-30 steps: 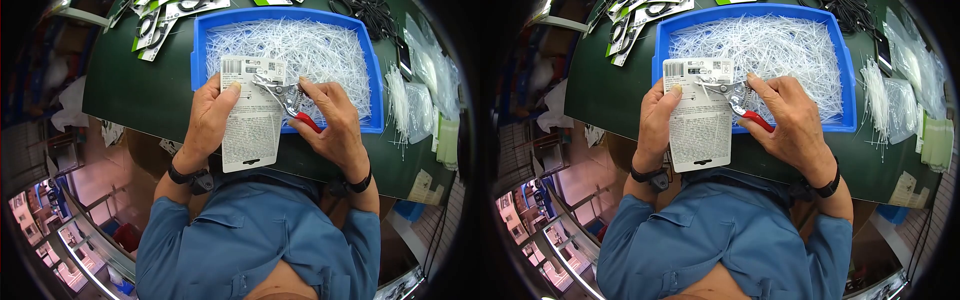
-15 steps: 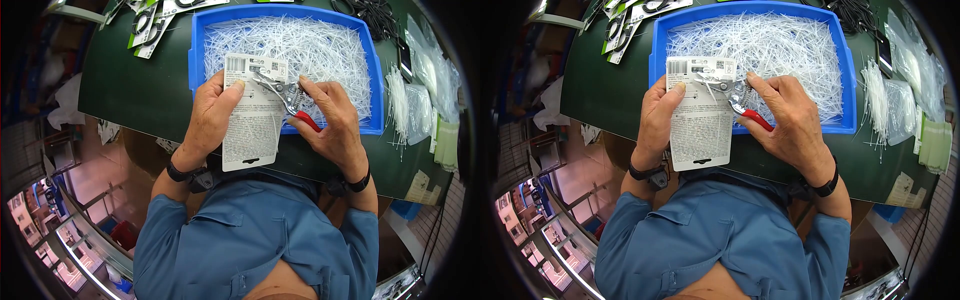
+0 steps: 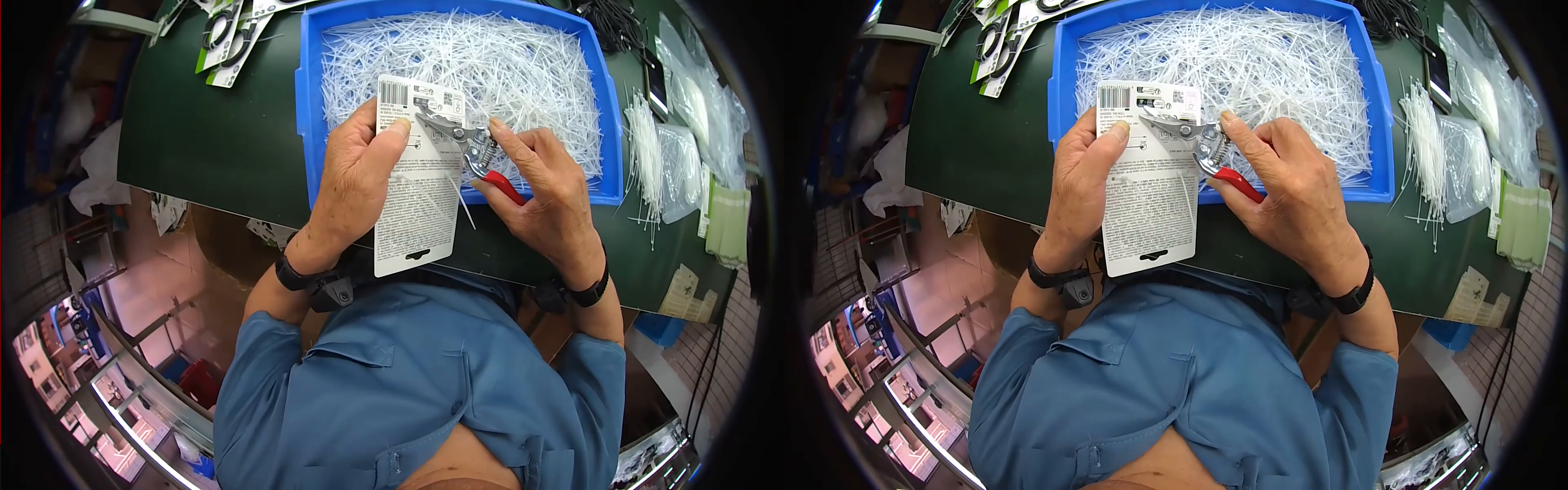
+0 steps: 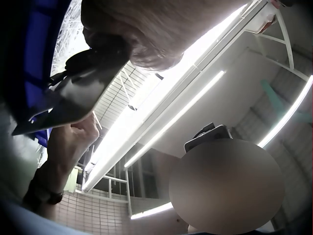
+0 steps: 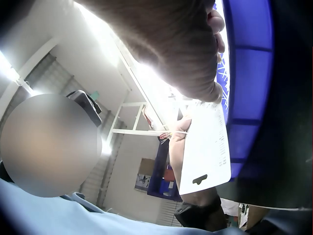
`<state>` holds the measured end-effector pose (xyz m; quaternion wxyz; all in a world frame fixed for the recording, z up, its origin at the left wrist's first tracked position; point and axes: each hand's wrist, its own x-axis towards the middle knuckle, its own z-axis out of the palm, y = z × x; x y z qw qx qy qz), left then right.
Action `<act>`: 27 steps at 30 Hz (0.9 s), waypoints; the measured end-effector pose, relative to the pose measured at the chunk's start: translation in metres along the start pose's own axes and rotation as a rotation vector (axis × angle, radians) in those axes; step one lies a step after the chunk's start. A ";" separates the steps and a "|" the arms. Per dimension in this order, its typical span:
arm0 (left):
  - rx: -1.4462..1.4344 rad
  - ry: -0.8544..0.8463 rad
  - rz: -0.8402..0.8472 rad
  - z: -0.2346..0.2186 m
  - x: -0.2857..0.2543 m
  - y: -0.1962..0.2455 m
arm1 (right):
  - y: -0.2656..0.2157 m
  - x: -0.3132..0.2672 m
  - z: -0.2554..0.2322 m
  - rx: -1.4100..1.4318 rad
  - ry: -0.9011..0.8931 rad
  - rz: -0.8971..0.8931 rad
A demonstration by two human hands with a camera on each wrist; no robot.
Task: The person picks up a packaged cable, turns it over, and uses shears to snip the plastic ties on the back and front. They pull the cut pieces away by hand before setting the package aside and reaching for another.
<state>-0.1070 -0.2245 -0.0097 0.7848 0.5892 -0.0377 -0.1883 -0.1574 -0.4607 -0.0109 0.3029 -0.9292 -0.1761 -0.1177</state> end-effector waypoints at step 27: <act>-0.132 0.236 0.120 -0.009 0.008 0.010 | 0.003 -0.007 -0.007 0.094 0.008 0.010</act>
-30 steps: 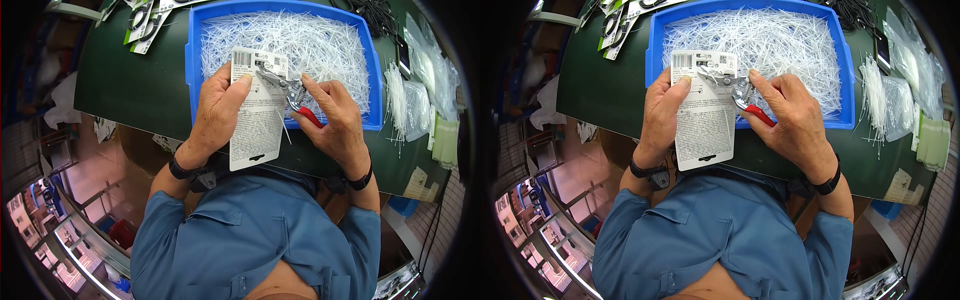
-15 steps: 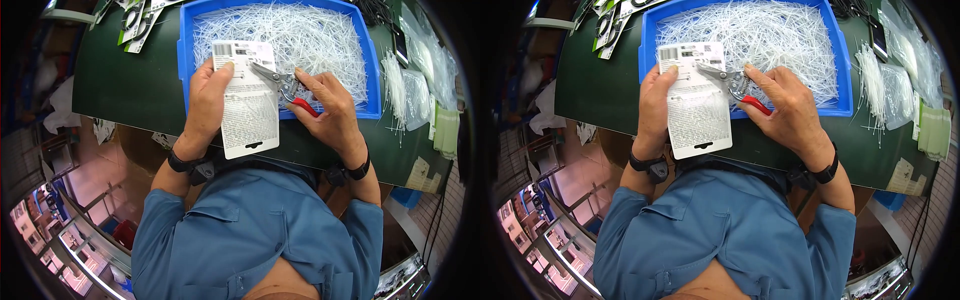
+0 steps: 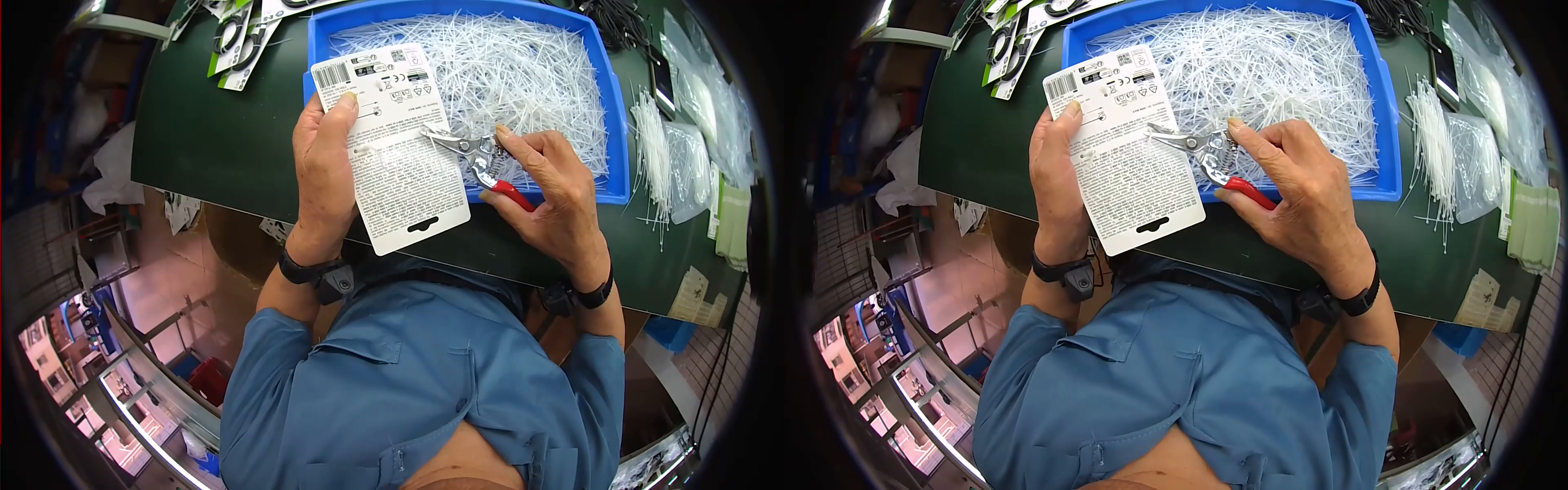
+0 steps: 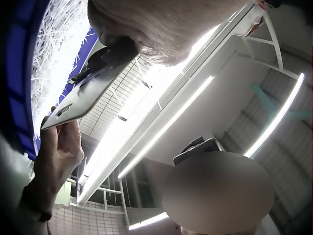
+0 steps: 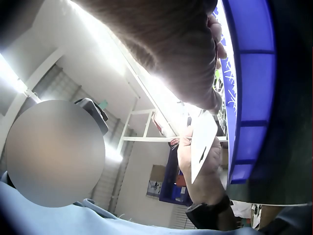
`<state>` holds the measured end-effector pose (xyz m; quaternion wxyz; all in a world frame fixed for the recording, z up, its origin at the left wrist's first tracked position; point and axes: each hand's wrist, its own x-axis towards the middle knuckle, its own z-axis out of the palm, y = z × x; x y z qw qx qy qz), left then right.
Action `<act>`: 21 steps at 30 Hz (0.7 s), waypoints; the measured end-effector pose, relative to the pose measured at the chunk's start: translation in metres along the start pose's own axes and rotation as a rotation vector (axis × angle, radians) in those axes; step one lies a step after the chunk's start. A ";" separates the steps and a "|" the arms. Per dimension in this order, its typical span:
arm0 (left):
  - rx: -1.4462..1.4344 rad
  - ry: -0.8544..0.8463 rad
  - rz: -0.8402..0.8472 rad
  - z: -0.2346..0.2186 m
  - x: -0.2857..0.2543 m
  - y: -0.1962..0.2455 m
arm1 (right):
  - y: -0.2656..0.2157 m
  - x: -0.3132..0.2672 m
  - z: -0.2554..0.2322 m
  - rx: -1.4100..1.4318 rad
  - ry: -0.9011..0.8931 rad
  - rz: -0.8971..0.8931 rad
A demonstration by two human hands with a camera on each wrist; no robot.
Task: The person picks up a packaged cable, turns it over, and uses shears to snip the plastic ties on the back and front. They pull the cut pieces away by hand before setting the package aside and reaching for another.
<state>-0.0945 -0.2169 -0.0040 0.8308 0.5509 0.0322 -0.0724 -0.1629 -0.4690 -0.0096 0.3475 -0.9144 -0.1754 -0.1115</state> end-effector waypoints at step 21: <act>-0.112 0.134 0.154 0.021 -0.015 -0.019 | 0.000 -0.004 0.017 -0.152 0.085 -0.028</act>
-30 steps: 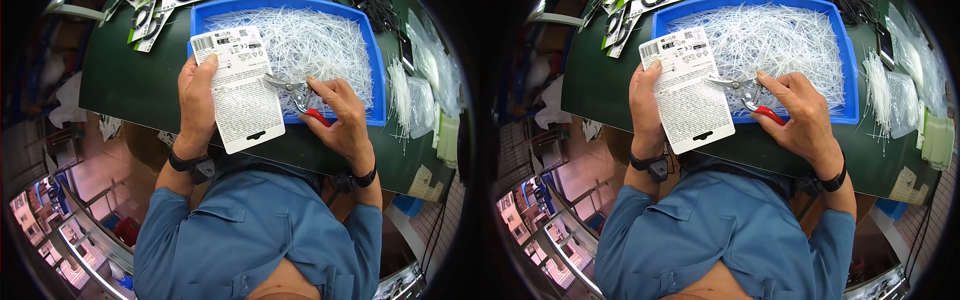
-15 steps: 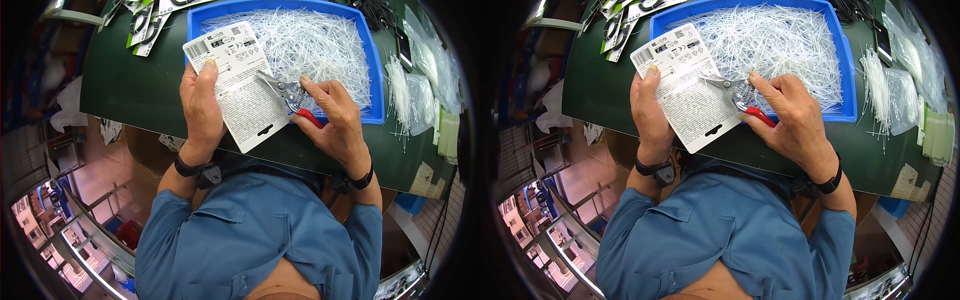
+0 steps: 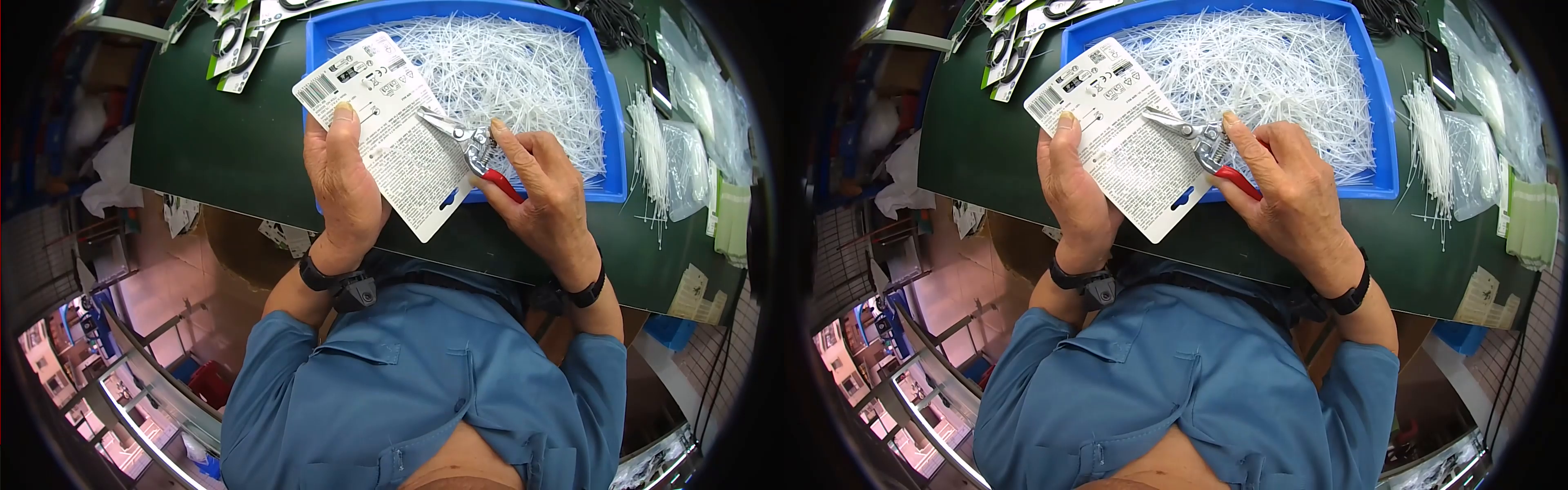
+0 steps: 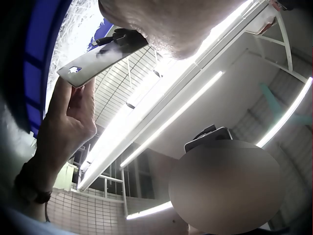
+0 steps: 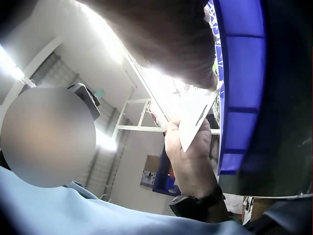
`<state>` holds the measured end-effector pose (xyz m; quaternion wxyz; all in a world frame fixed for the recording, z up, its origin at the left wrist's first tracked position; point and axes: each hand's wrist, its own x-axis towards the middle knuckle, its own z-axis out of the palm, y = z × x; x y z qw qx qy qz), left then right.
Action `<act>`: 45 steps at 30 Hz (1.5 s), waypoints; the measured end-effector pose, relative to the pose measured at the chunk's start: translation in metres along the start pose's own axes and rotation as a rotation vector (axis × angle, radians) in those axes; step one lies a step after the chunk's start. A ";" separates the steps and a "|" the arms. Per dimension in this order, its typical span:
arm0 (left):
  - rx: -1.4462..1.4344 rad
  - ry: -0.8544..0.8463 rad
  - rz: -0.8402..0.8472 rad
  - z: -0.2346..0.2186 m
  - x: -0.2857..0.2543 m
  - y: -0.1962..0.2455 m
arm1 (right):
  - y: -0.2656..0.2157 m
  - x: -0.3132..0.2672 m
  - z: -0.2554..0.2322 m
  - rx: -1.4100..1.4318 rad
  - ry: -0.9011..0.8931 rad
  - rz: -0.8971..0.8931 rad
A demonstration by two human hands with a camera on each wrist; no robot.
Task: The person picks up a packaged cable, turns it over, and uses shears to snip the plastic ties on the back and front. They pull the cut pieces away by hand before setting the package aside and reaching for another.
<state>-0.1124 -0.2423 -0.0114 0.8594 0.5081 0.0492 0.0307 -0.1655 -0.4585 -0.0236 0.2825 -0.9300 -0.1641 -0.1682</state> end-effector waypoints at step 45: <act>0.055 -0.073 0.066 -0.002 0.013 -0.020 | -0.017 0.006 -0.001 0.302 -0.124 0.056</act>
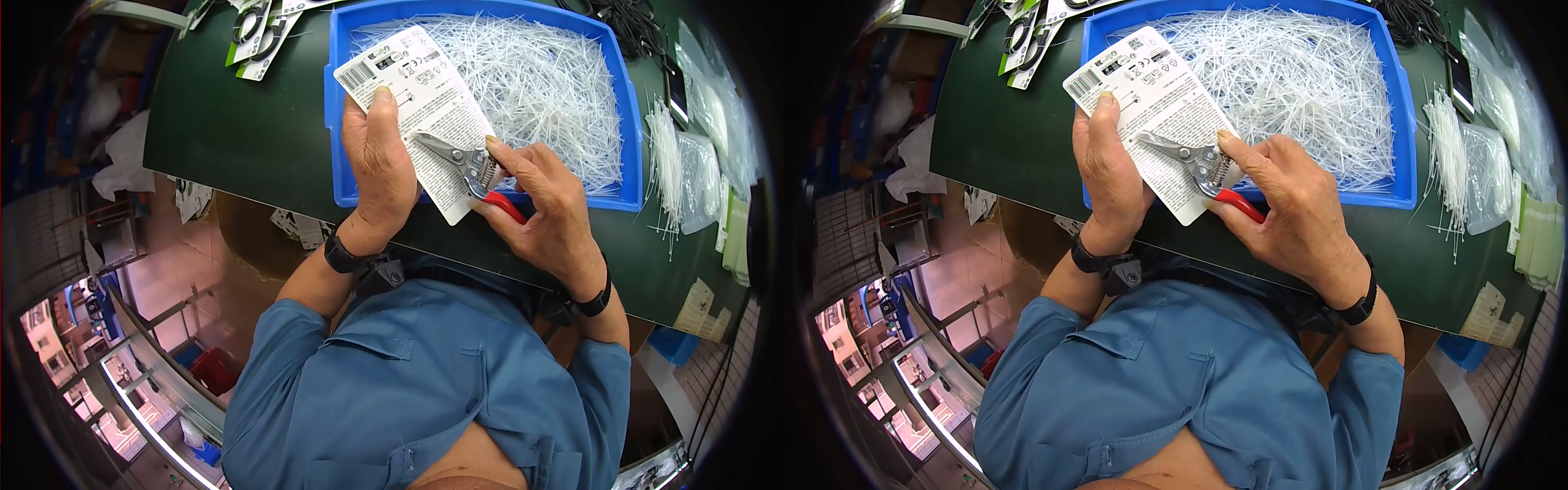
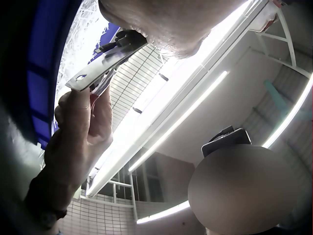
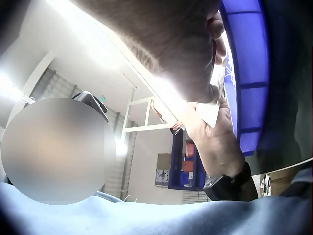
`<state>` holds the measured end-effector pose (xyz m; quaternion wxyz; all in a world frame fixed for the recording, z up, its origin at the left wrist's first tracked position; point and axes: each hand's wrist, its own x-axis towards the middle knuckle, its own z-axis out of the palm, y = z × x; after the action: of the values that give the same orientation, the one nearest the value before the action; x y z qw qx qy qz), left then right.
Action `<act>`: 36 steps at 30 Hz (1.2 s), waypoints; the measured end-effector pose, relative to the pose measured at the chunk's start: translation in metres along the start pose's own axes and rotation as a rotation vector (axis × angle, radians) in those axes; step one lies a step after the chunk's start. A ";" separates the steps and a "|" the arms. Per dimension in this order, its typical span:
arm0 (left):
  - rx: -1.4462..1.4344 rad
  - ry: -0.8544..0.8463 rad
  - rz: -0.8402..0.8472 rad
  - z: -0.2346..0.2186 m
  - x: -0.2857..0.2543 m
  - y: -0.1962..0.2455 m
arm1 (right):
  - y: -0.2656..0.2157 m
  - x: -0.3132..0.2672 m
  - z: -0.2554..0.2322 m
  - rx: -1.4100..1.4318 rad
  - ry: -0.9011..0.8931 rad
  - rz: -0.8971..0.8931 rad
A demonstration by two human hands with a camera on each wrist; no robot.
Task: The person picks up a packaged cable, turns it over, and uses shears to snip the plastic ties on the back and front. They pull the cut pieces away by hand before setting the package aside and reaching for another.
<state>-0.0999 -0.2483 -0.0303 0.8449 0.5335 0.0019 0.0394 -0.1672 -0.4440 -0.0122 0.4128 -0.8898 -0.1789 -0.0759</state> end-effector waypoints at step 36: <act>0.012 -0.087 -0.187 -0.039 0.038 0.058 | -0.023 0.036 -0.064 0.047 0.229 -0.064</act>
<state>-0.0680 -0.1860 0.0071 0.8410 0.5372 0.0153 -0.0626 -0.1417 -0.4693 0.0558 0.4488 -0.8592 -0.1604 -0.1861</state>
